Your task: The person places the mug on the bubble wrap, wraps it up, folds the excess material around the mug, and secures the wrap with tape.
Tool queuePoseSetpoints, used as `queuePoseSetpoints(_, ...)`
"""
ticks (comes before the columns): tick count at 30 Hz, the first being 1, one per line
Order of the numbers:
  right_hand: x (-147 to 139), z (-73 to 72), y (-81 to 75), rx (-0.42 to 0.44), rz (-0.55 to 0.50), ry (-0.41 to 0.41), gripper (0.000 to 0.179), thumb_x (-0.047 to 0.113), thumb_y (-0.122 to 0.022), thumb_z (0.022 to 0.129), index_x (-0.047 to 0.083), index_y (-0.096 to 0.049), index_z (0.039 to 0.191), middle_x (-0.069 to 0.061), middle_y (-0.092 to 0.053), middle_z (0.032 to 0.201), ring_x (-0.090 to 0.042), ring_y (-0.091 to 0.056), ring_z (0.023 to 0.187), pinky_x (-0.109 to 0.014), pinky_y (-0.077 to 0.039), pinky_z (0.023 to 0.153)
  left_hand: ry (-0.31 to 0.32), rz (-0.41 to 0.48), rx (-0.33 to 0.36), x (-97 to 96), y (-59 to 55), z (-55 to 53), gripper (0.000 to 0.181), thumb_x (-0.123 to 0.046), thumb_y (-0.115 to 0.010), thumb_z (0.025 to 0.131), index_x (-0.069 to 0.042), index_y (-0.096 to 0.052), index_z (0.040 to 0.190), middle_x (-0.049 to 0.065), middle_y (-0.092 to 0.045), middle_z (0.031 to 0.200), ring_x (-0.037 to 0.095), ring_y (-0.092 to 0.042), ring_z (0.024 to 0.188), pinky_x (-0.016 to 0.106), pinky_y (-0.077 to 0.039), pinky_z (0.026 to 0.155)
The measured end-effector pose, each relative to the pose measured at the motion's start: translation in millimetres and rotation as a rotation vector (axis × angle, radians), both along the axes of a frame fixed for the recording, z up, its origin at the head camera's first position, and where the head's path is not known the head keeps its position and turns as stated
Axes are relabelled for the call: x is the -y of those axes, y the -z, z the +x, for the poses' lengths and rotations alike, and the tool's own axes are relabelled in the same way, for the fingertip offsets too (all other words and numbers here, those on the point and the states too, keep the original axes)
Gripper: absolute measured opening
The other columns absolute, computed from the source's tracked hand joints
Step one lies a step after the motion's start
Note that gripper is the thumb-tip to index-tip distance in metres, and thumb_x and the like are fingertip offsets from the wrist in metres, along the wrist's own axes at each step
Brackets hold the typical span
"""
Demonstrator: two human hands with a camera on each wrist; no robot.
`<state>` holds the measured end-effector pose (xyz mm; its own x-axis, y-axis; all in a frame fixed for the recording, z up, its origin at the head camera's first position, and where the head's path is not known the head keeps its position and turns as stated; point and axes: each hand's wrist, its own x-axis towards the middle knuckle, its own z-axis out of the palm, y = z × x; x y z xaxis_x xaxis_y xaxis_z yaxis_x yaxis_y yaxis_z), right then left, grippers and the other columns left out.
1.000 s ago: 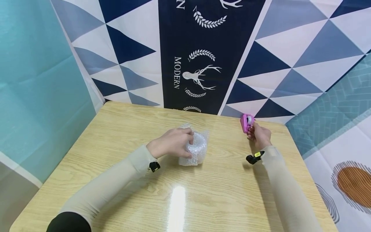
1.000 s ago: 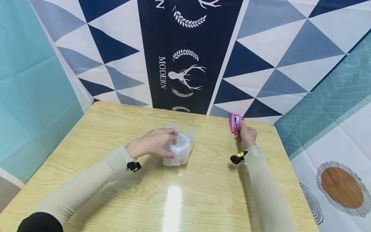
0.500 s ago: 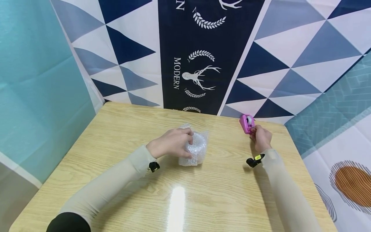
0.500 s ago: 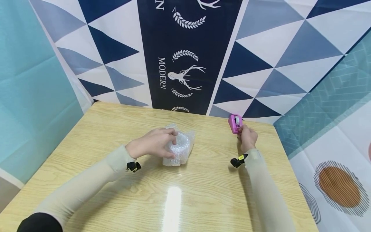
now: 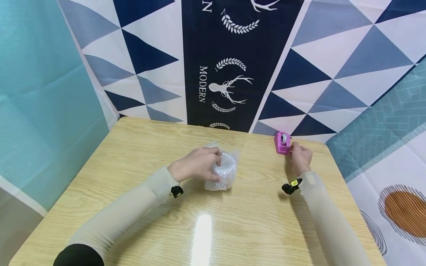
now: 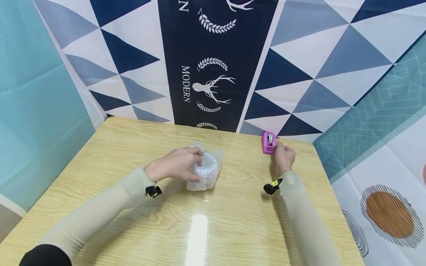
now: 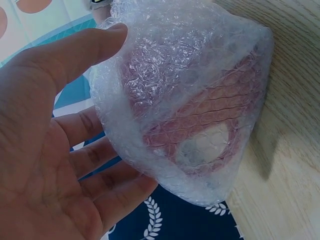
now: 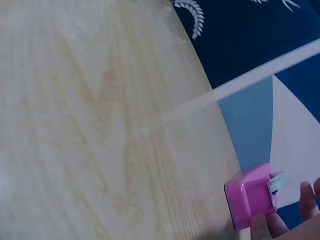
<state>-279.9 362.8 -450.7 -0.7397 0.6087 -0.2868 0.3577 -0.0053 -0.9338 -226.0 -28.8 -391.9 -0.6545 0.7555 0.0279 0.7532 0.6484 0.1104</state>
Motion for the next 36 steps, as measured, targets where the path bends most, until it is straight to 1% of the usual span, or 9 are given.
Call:
queuePoseSetpoints(3, 5, 7.0, 1.1, 0.013, 0.147, -0.086, 0.053, 0.042, -0.048, 0.103, 0.004, -0.062, 0.137, -0.003, -0.063, 0.111, -0.007, -0.057, 0.094, -0.024, -0.049, 0.088, 0.003, 0.001, 0.0, 0.1, 1.1, -0.1, 0.046, -0.057, -0.081, 0.08, -0.022, -0.073, 0.108, 0.001, -0.061, 0.14, 0.019, -0.065, 0.113, 0.032, -0.056, 0.093)
queuePoseSetpoints(6, 10, 12.7, 1.4, 0.0, 0.378, -0.178, 0.055, 0.045, -0.044, 0.103, 0.002, -0.066, 0.13, -0.013, -0.065, 0.116, -0.015, -0.056, 0.098, -0.023, -0.046, 0.078, 0.002, 0.005, 0.0, 0.3, 1.3, -0.2, 0.045, -0.057, -0.081, 0.08, -0.021, -0.073, 0.107, 0.001, -0.062, 0.14, 0.019, -0.065, 0.115, 0.033, -0.056, 0.092)
queuePoseSetpoints(9, 13, 13.9, 3.6, -0.063, 0.615, -0.228, 0.051, 0.039, -0.045, 0.103, -0.003, -0.069, 0.119, -0.022, -0.067, 0.117, -0.027, -0.057, 0.101, -0.029, -0.043, 0.076, 0.0, 0.008, 0.003, 0.4, 0.2, 0.0, 0.044, -0.056, -0.082, 0.081, -0.021, -0.073, 0.107, 0.0, -0.062, 0.14, 0.019, -0.065, 0.116, 0.034, -0.056, 0.092)
queuePoseSetpoints(14, 11, 15.1, 12.9, -0.117, 0.846, -0.282, 0.042, 0.029, -0.049, 0.102, -0.005, -0.072, 0.107, -0.026, -0.07, 0.104, -0.032, -0.059, 0.08, -0.035, -0.044, 0.063, 0.005, 0.018, 0.009, -0.1, 0.1, 0.3, 0.044, -0.055, -0.082, 0.08, -0.021, -0.073, 0.107, 0.001, -0.061, 0.14, 0.02, -0.065, 0.117, 0.035, -0.057, 0.093)
queuePoseSetpoints(20, 7, 16.3, 12.5, -0.107, 0.853, -0.299, 0.044, 0.033, -0.049, 0.102, -0.005, -0.07, 0.111, -0.025, -0.068, 0.094, -0.022, -0.053, 0.063, -0.031, -0.042, 0.053, 0.006, 0.015, -0.003, 0.0, 0.2, 0.4, 0.043, -0.055, -0.082, 0.08, -0.021, -0.073, 0.106, 0.0, -0.062, 0.138, 0.018, -0.065, 0.114, 0.034, -0.056, 0.092)
queuePoseSetpoints(23, 6, 16.9, 9.4, -0.084, 0.848, -0.313, 0.046, 0.035, -0.048, 0.103, -0.004, -0.068, 0.114, -0.027, -0.07, 0.103, -0.021, -0.054, 0.061, -0.03, -0.043, 0.053, 0.007, 0.015, -0.008, 0.3, 0.4, 0.5, 0.043, -0.055, -0.082, 0.08, -0.021, -0.073, 0.106, -0.001, -0.063, 0.137, 0.017, -0.065, 0.111, 0.033, -0.057, 0.09)
queuePoseSetpoints(27, 6, 18.5, 6.4, -0.077, 0.855, -0.332, 0.045, 0.034, -0.047, 0.103, -0.005, -0.067, 0.115, -0.03, -0.069, 0.12, -0.028, -0.059, 0.073, -0.034, -0.048, 0.065, 0.009, 0.022, -0.012, 0.2, 0.4, 0.5, 0.043, -0.055, -0.082, 0.08, -0.021, -0.073, 0.105, 0.0, -0.063, 0.136, 0.017, -0.066, 0.11, 0.033, -0.057, 0.089)
queuePoseSetpoints(33, 6, 19.2, 5.2, -0.087, 0.836, -0.353, 0.045, 0.033, -0.047, 0.104, -0.005, -0.064, 0.118, -0.033, -0.063, 0.13, -0.042, -0.063, 0.101, -0.055, -0.053, 0.092, 0.008, 0.02, -0.015, -0.2, 0.1, 0.6, 0.043, -0.054, -0.083, 0.08, -0.02, -0.073, 0.104, 0.0, -0.063, 0.135, 0.017, -0.065, 0.11, 0.033, -0.056, 0.09)
queuePoseSetpoints(36, 7, 19.4, 2.7, -0.067, 0.832, -0.376, 0.045, 0.034, -0.047, 0.104, -0.006, -0.061, 0.119, -0.034, -0.062, 0.131, -0.042, -0.064, 0.103, -0.055, -0.054, 0.091, 0.009, 0.02, -0.013, -0.2, 0.3, 0.6, 0.043, -0.054, -0.083, 0.08, -0.02, -0.073, 0.104, 0.0, -0.063, 0.135, 0.017, -0.065, 0.109, 0.033, -0.056, 0.089)
